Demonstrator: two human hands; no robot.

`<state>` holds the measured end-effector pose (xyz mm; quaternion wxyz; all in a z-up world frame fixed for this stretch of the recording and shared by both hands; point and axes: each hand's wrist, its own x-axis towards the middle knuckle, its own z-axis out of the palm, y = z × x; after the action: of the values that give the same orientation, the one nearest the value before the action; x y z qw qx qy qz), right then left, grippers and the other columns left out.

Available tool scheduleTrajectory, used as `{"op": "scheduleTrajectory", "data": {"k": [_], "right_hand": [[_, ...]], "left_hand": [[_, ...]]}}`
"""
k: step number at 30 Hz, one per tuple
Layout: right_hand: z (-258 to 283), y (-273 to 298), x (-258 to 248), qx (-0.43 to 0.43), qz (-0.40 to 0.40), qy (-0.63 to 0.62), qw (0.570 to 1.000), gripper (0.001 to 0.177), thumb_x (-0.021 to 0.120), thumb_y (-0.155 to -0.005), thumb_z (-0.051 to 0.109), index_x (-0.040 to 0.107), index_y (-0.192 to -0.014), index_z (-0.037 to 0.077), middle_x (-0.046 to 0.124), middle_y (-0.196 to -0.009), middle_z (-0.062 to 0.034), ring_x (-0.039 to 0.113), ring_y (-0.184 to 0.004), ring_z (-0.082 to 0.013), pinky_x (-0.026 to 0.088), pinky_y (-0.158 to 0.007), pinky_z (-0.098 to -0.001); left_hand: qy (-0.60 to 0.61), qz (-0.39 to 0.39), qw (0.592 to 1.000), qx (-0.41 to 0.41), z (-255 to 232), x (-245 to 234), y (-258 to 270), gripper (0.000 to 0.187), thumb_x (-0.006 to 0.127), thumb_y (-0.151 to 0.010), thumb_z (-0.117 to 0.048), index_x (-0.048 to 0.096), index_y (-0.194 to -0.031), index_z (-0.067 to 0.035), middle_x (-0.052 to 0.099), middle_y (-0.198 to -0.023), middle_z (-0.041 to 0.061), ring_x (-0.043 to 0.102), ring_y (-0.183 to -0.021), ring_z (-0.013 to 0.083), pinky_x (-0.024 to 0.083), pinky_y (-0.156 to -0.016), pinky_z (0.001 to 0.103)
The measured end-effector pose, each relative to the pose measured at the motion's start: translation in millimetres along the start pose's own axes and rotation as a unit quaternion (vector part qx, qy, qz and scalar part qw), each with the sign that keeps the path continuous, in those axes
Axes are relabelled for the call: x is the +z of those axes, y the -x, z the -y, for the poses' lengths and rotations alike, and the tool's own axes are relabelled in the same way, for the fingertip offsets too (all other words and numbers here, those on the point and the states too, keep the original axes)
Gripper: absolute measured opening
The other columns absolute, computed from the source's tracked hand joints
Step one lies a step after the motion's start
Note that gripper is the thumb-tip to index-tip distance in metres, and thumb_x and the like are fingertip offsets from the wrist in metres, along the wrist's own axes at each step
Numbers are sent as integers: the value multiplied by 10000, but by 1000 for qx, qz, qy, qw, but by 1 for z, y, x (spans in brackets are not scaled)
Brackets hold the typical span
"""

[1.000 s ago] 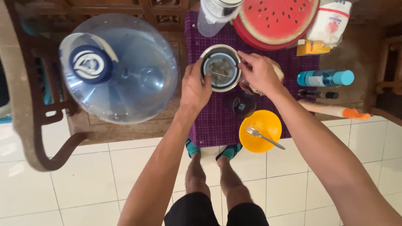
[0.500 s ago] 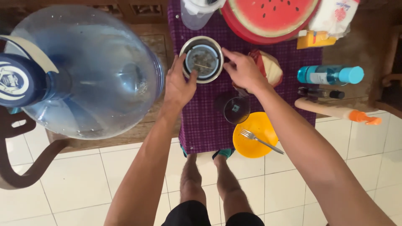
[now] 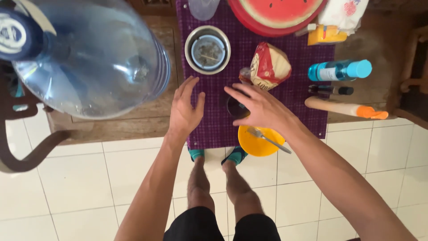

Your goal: Tidying up various items from a drawer and a cluttered desk, and moving objects between rooms.

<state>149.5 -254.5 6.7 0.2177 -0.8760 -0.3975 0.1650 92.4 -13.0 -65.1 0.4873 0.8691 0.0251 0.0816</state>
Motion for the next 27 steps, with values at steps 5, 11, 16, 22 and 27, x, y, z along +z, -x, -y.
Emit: {"op": "scheduleTrajectory", "data": {"k": [5,11,16,22,27], "right_hand": [[8,2,6,58,3,-27,998,911,882,-731,297,461,-1520,128,523,-1459,-173,463,-1408,-382,454,-1096,-442],[28,-28,2,49,-39,-61,996,923,891,-729,258,439,-1514,81,536,-1435,-176,550,-1313,-371,478,-1097,-448],[28,-61,21,43,-61,-90,993,955,901,-740,263,409,-1540,86,519,-1456,-184,555,-1301,-381,505,-1056,-456],[28,-73,38,59,-69,-84,992,883,884,-790,281,426,-1534,150,483,-1539,-118,554,-1366,-354,532,-1040,-438],[23,-67,42,24,-73,-82,994,999,892,-808,370,345,-1614,153,334,-1634,-183,430,-1452,-421,437,-1142,-480]], "left_hand": [[17,-10,1000,-3,-14,-8,17,406,679,-961,-69,604,-1355,-9,620,-1409,233,592,-1316,417,483,-1121,461],[10,-26,1000,-9,-26,-28,25,404,668,-972,-69,595,-1366,-13,615,-1415,228,582,-1318,415,476,-1117,461],[13,-25,999,-19,-24,-41,33,406,653,-972,-65,593,-1370,-15,611,-1426,226,581,-1319,413,475,-1114,460],[12,-43,999,-8,-15,-44,47,404,647,-982,-54,589,-1381,-17,622,-1423,212,592,-1326,406,484,-1125,456],[13,-29,999,-6,-17,-40,48,421,659,-958,-51,584,-1369,-7,628,-1386,236,591,-1277,423,491,-1070,475]]}}
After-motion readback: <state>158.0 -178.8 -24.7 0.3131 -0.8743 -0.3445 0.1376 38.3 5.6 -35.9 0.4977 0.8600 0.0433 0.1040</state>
